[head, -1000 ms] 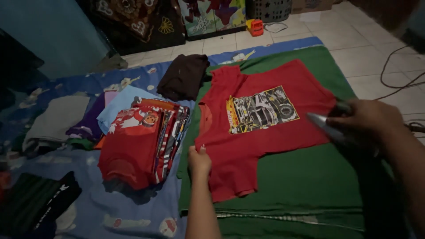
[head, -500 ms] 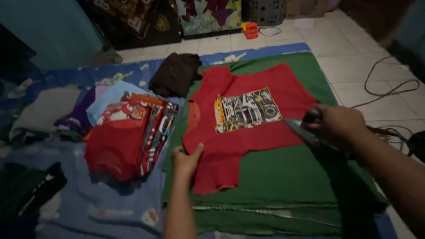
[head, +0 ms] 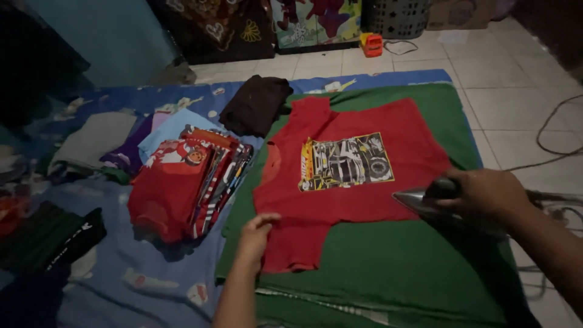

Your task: Ironing and folding multiple t-shirts on a bed.

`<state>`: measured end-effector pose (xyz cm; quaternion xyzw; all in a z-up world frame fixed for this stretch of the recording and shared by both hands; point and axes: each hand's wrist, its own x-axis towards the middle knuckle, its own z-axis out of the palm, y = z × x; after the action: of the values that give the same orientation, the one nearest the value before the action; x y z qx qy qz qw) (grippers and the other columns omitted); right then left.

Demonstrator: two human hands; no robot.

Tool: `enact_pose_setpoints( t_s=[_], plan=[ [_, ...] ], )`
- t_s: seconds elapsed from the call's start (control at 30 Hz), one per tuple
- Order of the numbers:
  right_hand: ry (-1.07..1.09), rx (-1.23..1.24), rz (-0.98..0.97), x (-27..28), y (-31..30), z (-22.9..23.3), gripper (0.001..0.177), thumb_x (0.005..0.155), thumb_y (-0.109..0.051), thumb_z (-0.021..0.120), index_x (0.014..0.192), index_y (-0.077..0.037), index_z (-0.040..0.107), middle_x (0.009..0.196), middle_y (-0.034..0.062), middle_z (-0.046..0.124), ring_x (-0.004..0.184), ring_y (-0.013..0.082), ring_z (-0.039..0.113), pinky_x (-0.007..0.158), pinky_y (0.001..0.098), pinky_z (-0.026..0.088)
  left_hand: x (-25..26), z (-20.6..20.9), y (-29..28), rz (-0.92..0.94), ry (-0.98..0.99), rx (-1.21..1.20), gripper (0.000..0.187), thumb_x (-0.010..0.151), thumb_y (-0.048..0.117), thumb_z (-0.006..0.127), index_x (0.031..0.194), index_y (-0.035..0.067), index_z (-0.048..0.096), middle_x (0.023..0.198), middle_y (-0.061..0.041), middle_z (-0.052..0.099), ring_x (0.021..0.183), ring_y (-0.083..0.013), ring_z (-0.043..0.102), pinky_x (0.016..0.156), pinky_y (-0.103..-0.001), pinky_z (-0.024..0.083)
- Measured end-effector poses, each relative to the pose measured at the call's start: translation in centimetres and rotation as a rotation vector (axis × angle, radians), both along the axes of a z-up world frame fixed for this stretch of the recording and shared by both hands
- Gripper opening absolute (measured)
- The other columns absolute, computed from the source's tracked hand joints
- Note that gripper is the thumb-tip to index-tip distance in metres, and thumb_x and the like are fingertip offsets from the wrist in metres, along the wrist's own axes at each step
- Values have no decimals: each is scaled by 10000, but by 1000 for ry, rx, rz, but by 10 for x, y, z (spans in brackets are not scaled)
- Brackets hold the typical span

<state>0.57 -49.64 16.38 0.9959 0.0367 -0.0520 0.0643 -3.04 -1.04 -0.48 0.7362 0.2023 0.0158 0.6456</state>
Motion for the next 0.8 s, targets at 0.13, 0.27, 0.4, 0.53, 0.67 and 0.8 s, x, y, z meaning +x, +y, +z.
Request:
enact_pose_setpoints(
  t_s=[0.13, 0.27, 0.4, 0.53, 0.67, 0.8],
  plan=[
    [61, -141, -15, 3, 10, 6, 675, 784, -746, 684, 1348, -389, 589, 991, 46, 786, 898, 262, 788, 761, 413, 634, -19, 56, -13, -33, 64, -195, 362, 967, 33, 583, 1262, 100, 783, 1279, -102, 742, 1165, -228, 660, 986, -348, 503],
    [94, -77, 89, 2, 19, -1, 607, 760, -723, 691, 1255, -377, 636, 980, 15, 795, 891, 228, 772, 755, 398, 633, -20, 69, -20, -10, 63, -322, 456, 942, -11, 606, 1340, 181, 718, 1269, -51, 713, 884, -99, 600, 735, -260, 489],
    [35, 15, 83, 2, 34, 3, 611, 739, -675, 734, 1269, -387, 636, 1017, 44, 780, 918, 272, 764, 783, 429, 604, -13, 58, -13, 16, 111, -334, 572, 906, -48, 540, 1380, 218, 718, 987, -81, 679, 395, -68, 317, 340, -260, 264],
    [108, -4, 152, 11, 48, 5, 569, 729, -677, 729, 1219, -393, 679, 1037, 6, 785, 950, 243, 763, 792, 415, 617, -18, 79, -17, 50, 105, -346, 589, 909, -61, 505, 1402, 195, 701, 795, -42, 662, 370, -69, 308, 330, -256, 242],
    [9, 11, 182, 22, 66, -4, 657, 730, -690, 738, 1288, -359, 642, 1003, 39, 783, 906, 265, 769, 771, 419, 608, -10, 67, -12, 53, 87, -316, 591, 895, -45, 490, 1402, 190, 682, 673, 31, 635, 402, -66, 350, 371, -255, 279],
    [37, 11, 285, 20, 100, 11, 616, 724, -712, 744, 1232, -369, 684, 962, 78, 780, 887, 291, 763, 785, 433, 594, -3, 44, -5, 27, 75, -193, 593, 903, -24, 522, 1431, 206, 661, 621, 49, 542, 454, -54, 367, 432, -251, 308]
  ],
)
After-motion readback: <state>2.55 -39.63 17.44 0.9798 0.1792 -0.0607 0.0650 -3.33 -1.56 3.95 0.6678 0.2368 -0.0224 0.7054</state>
